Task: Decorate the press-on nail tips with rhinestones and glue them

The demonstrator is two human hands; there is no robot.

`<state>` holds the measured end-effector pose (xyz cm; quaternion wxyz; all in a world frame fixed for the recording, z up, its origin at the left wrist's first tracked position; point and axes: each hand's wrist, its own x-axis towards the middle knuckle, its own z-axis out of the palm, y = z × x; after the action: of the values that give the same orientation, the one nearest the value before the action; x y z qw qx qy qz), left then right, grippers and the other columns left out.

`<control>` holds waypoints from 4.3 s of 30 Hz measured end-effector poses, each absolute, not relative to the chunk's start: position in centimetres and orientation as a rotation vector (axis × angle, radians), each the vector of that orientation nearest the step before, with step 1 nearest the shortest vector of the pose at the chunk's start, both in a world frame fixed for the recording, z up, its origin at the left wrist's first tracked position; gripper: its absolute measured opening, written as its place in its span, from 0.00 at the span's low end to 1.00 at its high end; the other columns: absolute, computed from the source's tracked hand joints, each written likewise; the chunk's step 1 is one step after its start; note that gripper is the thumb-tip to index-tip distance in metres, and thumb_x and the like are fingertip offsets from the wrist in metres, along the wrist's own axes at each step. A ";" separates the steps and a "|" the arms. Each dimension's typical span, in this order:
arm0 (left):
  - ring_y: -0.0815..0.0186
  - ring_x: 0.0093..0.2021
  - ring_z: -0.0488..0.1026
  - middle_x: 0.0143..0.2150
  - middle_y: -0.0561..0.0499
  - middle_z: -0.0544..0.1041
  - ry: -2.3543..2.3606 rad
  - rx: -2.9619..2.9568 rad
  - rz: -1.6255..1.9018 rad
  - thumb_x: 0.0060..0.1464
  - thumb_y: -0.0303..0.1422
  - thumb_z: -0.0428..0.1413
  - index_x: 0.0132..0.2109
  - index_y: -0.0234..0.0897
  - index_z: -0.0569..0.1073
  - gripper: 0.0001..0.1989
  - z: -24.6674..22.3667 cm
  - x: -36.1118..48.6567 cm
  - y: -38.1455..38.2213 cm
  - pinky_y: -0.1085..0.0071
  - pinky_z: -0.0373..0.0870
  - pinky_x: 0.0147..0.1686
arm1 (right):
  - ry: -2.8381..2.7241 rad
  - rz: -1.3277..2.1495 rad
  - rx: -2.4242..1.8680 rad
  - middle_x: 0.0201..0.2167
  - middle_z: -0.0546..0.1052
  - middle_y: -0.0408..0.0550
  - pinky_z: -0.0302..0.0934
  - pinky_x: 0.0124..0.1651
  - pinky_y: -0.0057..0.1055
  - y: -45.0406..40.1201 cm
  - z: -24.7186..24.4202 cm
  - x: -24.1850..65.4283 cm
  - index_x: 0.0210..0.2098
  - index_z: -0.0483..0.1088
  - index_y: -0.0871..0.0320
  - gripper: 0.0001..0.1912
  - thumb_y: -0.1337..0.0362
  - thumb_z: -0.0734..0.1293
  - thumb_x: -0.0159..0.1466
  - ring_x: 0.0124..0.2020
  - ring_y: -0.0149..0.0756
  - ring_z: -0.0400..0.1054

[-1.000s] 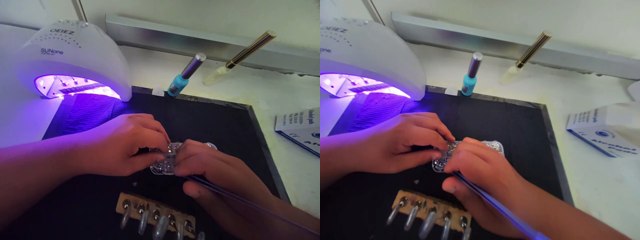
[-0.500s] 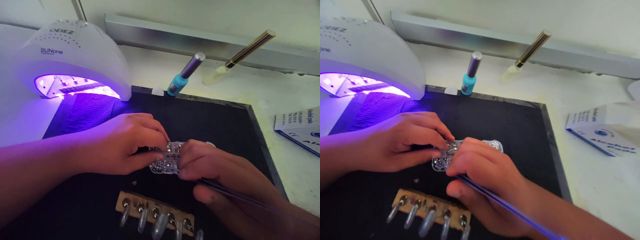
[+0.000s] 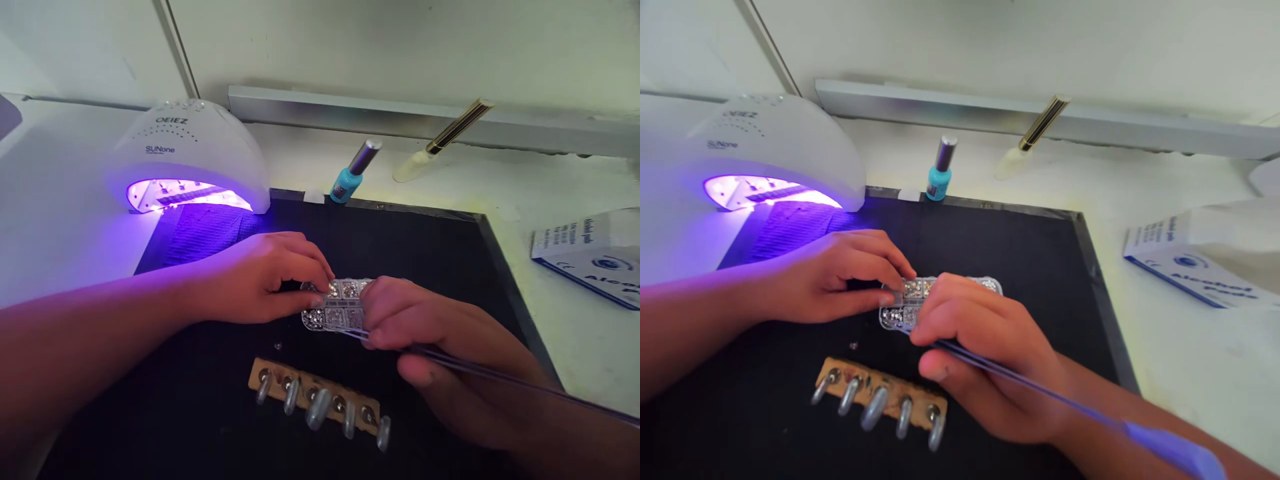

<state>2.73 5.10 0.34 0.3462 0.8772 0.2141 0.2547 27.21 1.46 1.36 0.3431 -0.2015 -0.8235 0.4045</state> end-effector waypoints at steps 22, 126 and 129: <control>0.57 0.50 0.70 0.51 0.44 0.74 0.728 2.217 0.606 0.52 0.32 0.58 0.56 0.37 0.68 0.23 2.6 0.8 -3.3 0.58 0.70 0.51 | -2.115 0.762 -0.473 0.31 0.73 0.46 0.68 0.36 0.32 -4.1 2.3 27.5 0.40 0.70 0.59 0.09 0.61 0.62 0.73 0.33 0.32 0.69; 0.57 0.48 0.66 0.49 0.46 0.67 0.808 2.320 0.769 0.50 0.27 0.56 0.48 0.39 0.70 0.16 0.8 2.9 -5.2 0.53 0.63 0.50 | -1.488 1.150 -0.629 0.29 0.74 0.45 0.60 0.37 0.38 -2.5 -0.6 27.7 0.40 0.78 0.54 0.05 0.62 0.69 0.68 0.32 0.37 0.67; 0.57 0.48 0.66 0.49 0.46 0.67 0.808 2.327 0.766 0.51 0.27 0.56 0.48 0.39 0.70 0.16 0.8 2.9 -5.2 0.53 0.63 0.50 | -1.493 1.150 -0.626 0.29 0.74 0.46 0.61 0.36 0.37 -2.5 -0.8 27.7 0.40 0.78 0.55 0.06 0.63 0.68 0.69 0.33 0.37 0.68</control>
<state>2.92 -5.21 0.80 0.2774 0.8666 0.3010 0.2854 27.70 -2.50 -0.78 0.5466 -0.2639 -0.6296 0.4849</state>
